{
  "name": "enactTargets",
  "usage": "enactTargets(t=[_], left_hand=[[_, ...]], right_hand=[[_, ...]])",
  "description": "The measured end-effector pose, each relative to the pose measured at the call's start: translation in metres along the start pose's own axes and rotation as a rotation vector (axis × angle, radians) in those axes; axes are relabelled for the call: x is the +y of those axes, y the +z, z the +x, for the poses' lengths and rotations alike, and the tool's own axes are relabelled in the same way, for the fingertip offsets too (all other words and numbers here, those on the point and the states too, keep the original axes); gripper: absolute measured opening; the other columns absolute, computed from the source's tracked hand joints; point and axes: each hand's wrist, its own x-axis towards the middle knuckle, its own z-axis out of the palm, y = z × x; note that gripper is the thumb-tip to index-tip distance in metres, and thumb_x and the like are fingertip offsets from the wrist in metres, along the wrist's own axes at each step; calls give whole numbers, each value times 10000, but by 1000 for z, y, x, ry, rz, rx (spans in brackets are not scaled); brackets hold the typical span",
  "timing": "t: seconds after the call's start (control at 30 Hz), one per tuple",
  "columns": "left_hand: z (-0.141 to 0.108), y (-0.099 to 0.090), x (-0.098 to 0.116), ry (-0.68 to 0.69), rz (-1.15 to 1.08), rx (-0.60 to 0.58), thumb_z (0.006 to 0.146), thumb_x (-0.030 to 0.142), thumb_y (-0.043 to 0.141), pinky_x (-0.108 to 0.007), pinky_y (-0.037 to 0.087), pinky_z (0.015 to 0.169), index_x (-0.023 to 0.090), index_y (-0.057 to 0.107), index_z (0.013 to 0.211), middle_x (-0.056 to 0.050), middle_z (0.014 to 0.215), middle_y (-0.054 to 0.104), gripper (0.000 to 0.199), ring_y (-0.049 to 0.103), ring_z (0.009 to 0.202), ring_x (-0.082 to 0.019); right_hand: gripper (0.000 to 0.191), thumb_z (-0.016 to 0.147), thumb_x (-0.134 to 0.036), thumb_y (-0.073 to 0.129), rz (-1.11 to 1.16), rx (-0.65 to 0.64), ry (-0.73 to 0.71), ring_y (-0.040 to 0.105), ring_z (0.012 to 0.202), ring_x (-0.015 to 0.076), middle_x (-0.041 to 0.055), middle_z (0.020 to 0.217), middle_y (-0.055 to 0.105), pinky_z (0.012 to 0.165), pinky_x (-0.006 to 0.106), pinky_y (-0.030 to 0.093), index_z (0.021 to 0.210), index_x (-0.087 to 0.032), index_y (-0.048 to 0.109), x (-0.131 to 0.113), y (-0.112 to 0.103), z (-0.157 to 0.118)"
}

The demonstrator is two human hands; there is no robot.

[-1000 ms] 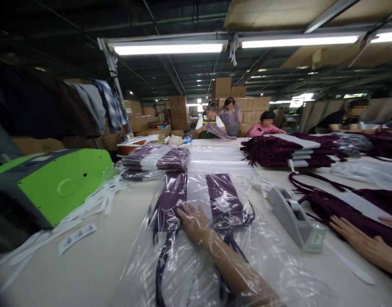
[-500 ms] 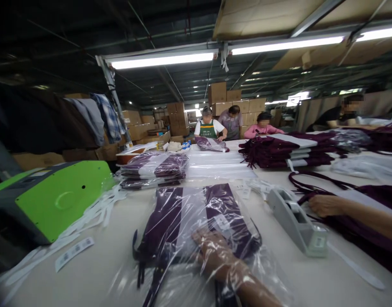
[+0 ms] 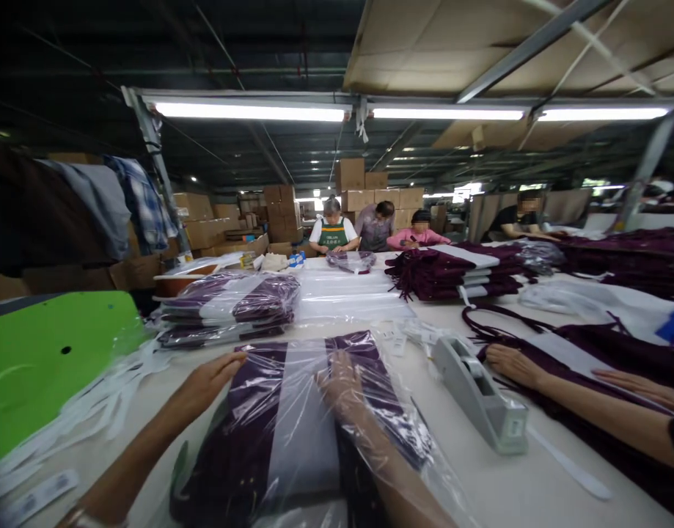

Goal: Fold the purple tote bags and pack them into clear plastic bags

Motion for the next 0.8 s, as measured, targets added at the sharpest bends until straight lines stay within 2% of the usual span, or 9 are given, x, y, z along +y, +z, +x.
enactTargets(t=[0.07, 0.17, 0.3, 0.4, 0.47, 0.57, 0.67, 0.8], left_hand=[[44, 31, 14, -22, 72, 28, 969, 307, 325, -324, 382, 1112, 108, 589, 1315, -115, 1388, 607, 478, 544, 1292, -206], [80, 74, 14, -71, 152, 78, 966, 319, 359, -495, 257, 1175, 57, 519, 1380, -198, 1478, 495, 515, 366, 1430, -315], [93, 114, -18, -108, 239, 115, 951, 416, 432, -628, 75, 1176, 51, 454, 1437, -254, 1556, 348, 608, 167, 1498, -390], [96, 135, -49, -204, 322, 53, 953, 501, 377, -685, 144, 1138, 150, 378, 1499, -208, 1593, 304, 649, 144, 1507, -378], [99, 146, -66, -269, 359, 12, 955, 548, 304, -691, 239, 1102, 209, 305, 1533, -168, 1618, 263, 670, 140, 1512, -361], [102, 154, -80, -314, 349, -11, 933, 605, 272, -643, 310, 1090, 209, 270, 1545, -158, 1616, 276, 729, 172, 1504, -359], [103, 157, -87, -319, 362, -25, 911, 640, 270, -600, 299, 1116, 160, 278, 1541, -178, 1591, 325, 792, 244, 1480, -364], [104, 154, -88, -298, 402, -32, 903, 650, 261, -547, 260, 1155, 92, 270, 1535, -200, 1579, 338, 843, 262, 1476, -348]], right_hand=[[611, 976, -454, 417, -15, -6, -38, 296, 1461, 372, 161, 1560, 372, 1177, 587, 247, 1496, -134, 427, -1, 4, 18], [601, 976, -449, 442, -49, -52, -116, 284, 1475, 318, 126, 1574, 360, 1217, 518, 186, 1499, -154, 421, 8, 2, 41], [639, 996, -489, 372, -125, -113, -93, 228, 1495, 309, 147, 1589, 306, 1232, 506, 89, 1512, -112, 388, 47, -4, 68], [715, 983, -533, 365, -162, -134, -31, 224, 1494, 326, 184, 1582, 309, 1233, 487, 113, 1518, -60, 357, 79, 0, 82], [741, 977, -552, 359, -178, -144, 10, 215, 1497, 324, 195, 1588, 293, 1234, 486, 106, 1522, -50, 342, 93, 8, 88], [719, 987, -533, 343, -223, -135, 69, 149, 1517, 294, 173, 1619, 220, 1238, 483, 58, 1539, -75, 311, 100, 21, 94], [715, 991, -526, 337, -253, -134, 116, 122, 1524, 278, 160, 1627, 193, 1238, 481, 48, 1549, -83, 286, 99, 26, 98], [715, 1000, -515, 316, -195, -166, 164, 130, 1522, 282, 172, 1620, 212, 1239, 474, 65, 1540, -48, 292, 93, 20, 100]])
